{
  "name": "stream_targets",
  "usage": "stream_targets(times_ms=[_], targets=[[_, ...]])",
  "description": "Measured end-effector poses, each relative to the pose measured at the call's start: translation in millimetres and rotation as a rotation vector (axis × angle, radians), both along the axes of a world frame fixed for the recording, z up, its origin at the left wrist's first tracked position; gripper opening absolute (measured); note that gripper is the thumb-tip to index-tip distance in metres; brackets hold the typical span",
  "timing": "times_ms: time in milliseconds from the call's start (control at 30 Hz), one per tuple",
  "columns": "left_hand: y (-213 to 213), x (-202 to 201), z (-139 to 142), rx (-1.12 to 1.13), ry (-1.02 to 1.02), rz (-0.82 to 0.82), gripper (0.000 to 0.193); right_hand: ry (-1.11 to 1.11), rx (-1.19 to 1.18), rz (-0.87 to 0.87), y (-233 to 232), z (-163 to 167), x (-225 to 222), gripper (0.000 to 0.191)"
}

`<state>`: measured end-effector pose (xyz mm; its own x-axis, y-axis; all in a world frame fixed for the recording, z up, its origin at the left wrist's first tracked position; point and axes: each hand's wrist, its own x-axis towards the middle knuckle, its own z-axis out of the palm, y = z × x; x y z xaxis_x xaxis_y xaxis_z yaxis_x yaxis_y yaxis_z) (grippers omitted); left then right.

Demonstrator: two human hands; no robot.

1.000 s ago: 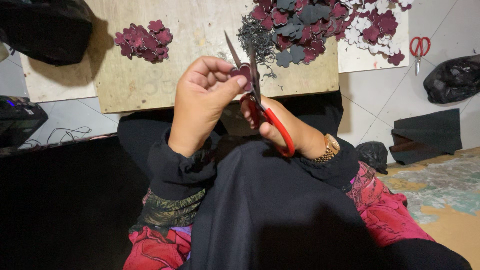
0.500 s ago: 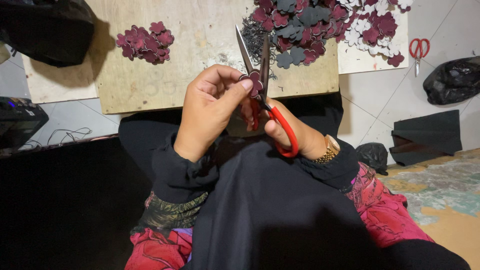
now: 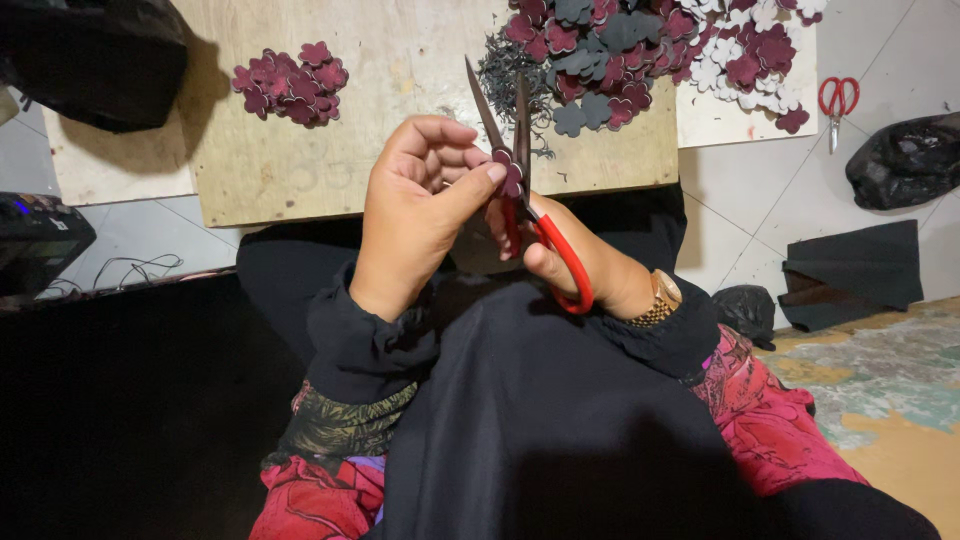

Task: The person sits at a workbench and uses red-handled scissors to trim excess fabric from flower-shaped cutouts, one at a time, letting the trimmed scraps fall onto the table. They occasionally set finished cutouts aside and pick up the next piece to continue trimming.

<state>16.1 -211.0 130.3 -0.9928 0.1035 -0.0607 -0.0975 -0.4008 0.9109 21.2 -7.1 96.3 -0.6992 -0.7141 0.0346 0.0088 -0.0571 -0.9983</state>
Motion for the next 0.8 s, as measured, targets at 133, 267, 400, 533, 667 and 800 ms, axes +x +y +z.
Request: stream_targets(times_ms=[133,267,400,533,667,800], targets=[[-0.4,-1.5,-1.6,0.044,-0.003,-0.001,0.033,0.0,0.005,0.0,-1.4,3.1,-0.3,0.089],[-1.8,0.4,0.6,0.037,0.003,-0.009,0.033,0.02,0.017,0.017,-2.5,4.8,-0.8,0.09],[-2.6,1.0,2.1,0.058,-0.037,-0.016,0.038,-0.003,0.012,0.021,-2.2,4.1,-1.1,0.088],[-1.3,-0.1,-1.1,0.042,0.007,0.015,0.035,-0.007,0.004,0.044,-1.9,1.8,-1.6,0.086],[0.1,-0.2,-5.8,0.109,-0.017,0.02,0.034,0.007,0.018,0.039,-1.4,-1.1,-1.4,0.085],[1.5,0.0,-7.6,0.138,-0.033,0.042,0.032,0.008,0.023,0.007,-3.6,-6.1,-0.5,0.082]])
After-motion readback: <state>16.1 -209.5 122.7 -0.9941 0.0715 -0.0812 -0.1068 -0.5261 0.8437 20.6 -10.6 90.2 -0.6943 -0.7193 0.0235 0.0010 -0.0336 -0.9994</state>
